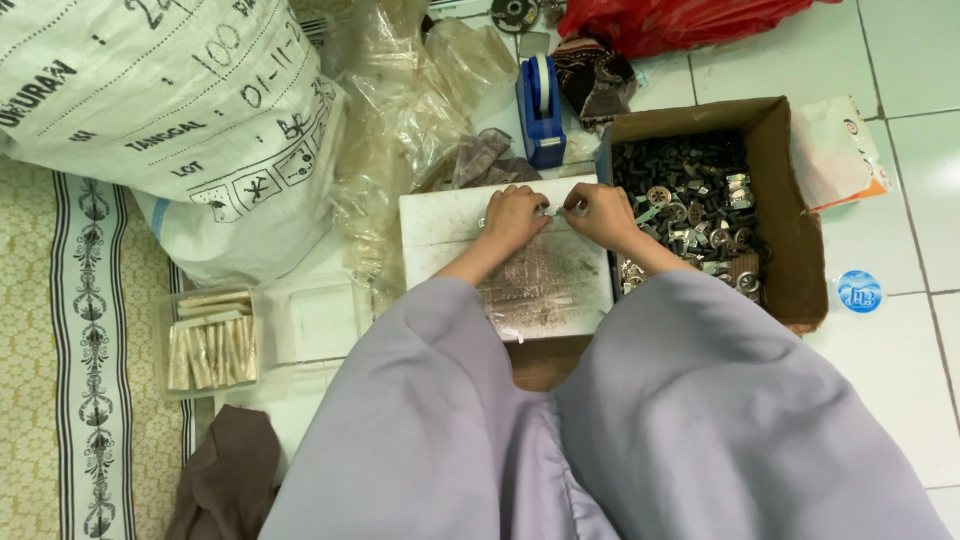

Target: The person sorts small metal hardware pieces from a cardboard box and places selected items onto a white board. The person repeatedly reaches into the box, picks up individual pieces, and arranges them in a row on the board.

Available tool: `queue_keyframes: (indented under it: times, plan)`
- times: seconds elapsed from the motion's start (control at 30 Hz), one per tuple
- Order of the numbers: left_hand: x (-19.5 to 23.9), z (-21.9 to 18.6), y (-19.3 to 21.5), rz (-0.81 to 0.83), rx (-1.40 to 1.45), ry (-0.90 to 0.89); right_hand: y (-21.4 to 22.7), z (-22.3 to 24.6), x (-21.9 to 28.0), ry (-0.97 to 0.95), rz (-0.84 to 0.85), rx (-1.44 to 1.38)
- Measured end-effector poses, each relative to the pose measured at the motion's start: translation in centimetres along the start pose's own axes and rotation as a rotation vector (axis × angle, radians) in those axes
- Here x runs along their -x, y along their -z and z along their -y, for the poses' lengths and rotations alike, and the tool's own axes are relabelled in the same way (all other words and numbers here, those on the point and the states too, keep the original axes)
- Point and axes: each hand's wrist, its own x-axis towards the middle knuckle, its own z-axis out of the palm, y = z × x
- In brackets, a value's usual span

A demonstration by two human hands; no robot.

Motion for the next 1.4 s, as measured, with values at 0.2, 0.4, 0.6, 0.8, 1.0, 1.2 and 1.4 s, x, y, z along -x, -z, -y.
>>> queue_keyframes:
  times: [0.2,0.4,0.6,0.8,1.0,1.2,1.4]
  plan:
    - [0.0,0.5,-0.5,0.001,0.046,-0.020,-1.8,-0.6,-1.0,0.045,0.013,0.074]
    - [0.8,1.3,0.2,-0.035,0.041,-0.059,-1.7,-0.1,-1.1,0.062,0.052,0.090]
    - [2.6,3.3,1.8,-0.028,-0.022,-0.043,-1.1,0.0,-0.8,0.112,0.062,0.256]
    - [2.9,3.4,2.0,-0.039,-0.016,-0.055,-1.7,0.2,-0.8,0.222,-0.003,0.393]
    - [2.6,3.9,0.8,-0.061,-0.040,-0.074,-3.3,-1.0,-1.3,0.264,-0.068,0.465]
    - [2.3,4.8,-0.2,-0.105,-0.046,-0.102,-4.2,-1.5,-1.6,0.204,-0.074,0.444]
    - [2.3,4.4,0.0,-0.102,-0.002,-0.089,-3.2,-1.2,-1.5,0.122,0.012,0.327]
